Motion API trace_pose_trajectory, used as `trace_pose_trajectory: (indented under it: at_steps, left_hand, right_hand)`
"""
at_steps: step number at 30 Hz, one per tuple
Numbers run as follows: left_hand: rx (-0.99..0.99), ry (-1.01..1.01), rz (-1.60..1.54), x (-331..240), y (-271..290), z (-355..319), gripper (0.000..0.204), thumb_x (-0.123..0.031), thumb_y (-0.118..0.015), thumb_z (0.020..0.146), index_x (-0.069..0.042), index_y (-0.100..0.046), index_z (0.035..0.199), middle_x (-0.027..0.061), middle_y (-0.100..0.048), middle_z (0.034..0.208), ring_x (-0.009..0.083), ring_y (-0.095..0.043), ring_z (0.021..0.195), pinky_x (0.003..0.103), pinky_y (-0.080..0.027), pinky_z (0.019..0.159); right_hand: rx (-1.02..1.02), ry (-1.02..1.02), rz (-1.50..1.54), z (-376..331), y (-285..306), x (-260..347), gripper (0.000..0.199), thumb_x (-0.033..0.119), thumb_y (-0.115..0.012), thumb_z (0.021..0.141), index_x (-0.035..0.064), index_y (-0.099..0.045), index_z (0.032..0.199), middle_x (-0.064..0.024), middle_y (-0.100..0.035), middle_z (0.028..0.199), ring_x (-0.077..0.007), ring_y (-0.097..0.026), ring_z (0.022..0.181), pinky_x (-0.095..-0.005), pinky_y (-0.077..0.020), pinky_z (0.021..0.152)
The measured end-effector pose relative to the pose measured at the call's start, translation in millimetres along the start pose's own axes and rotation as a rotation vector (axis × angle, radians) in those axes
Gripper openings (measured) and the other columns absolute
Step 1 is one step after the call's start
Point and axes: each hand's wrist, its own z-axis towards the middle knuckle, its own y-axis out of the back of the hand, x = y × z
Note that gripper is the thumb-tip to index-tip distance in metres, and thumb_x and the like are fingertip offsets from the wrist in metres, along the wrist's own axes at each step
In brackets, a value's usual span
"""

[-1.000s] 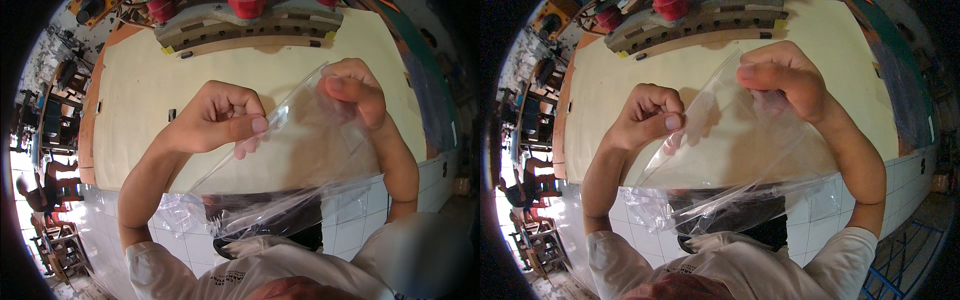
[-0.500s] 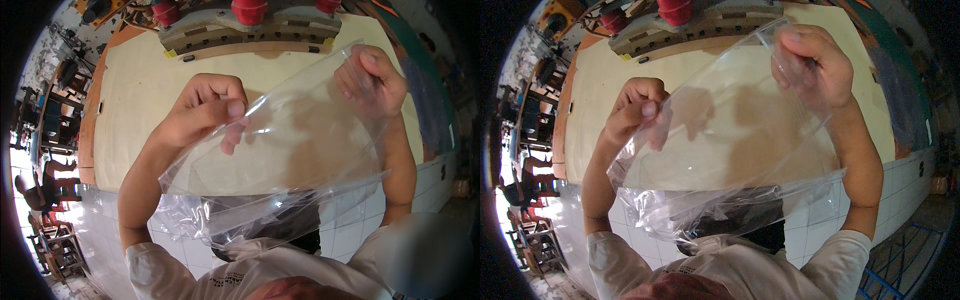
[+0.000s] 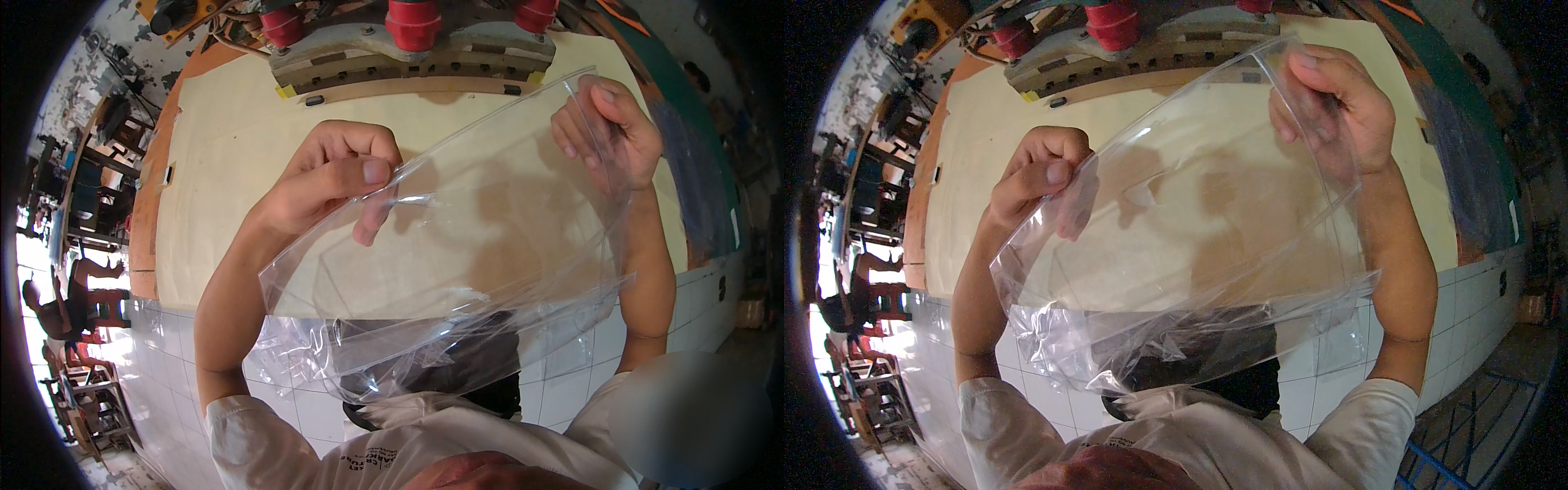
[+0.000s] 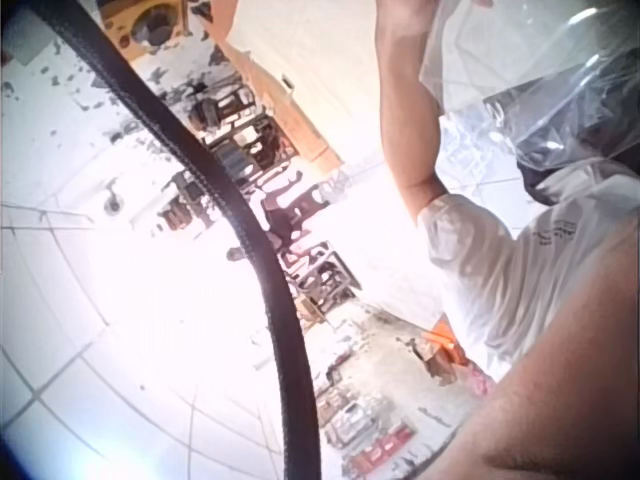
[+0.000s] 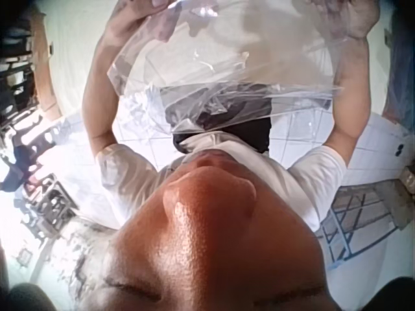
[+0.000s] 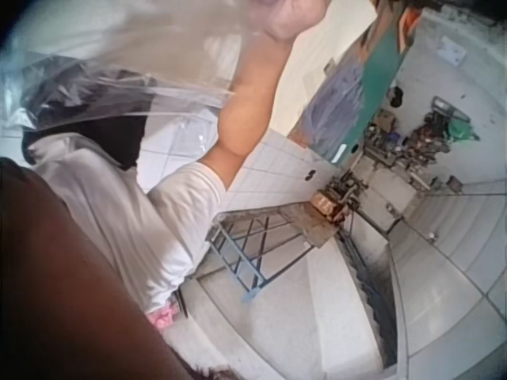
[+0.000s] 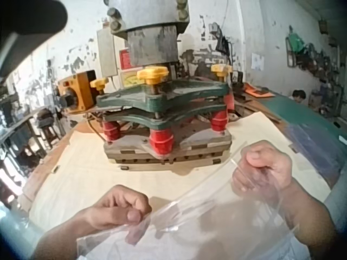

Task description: The person aligns a transparent plastic sheet on a table and folds its edges and corners by hand to form a clear box.

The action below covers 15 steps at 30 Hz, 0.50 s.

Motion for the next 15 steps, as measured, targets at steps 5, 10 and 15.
trace_pose_trajectory:
  at_steps: [5,10,15]
  left_hand:
    - [-0.006,-0.005,0.041,-3,1,-1,0.023,-0.018,-0.055,0.089,-0.001,-0.054,0.074,0.0089,-0.057,0.056,0.0148,-0.052,0.044,0.027,-0.041,0.047]
    - [-0.071,0.026,0.082,-9,1,-4,0.023,-0.018,-0.053,0.089,-0.001,-0.054,0.075,0.0074,-0.056,0.054,0.0138,-0.051,0.044,0.026,-0.040,0.047]
    - [-0.072,0.080,0.159,-15,1,-3,0.025,-0.022,-0.055,0.087,-0.002,-0.050,0.072,0.0066,-0.053,0.054,0.0133,-0.050,0.042,0.026,-0.039,0.043]
  right_hand:
    - [-0.010,0.065,-0.008,-2,5,4,0.039,0.027,-0.045,0.096,0.0126,-0.039,0.060,0.0031,-0.032,0.046,-0.0107,-0.031,0.038,-0.0279,-0.0337,0.050]
    - [-0.040,0.083,-0.027,0,2,9,0.039,0.025,-0.048,0.093,0.0123,-0.038,0.057,0.0025,-0.029,0.045,-0.0119,-0.029,0.041,-0.0295,-0.0319,0.048]
    - [-0.023,0.077,-0.042,0,6,8,0.038,0.024,-0.049,0.093,0.0120,-0.039,0.058,0.0023,-0.029,0.045,-0.0119,-0.029,0.041,-0.0291,-0.0325,0.048]
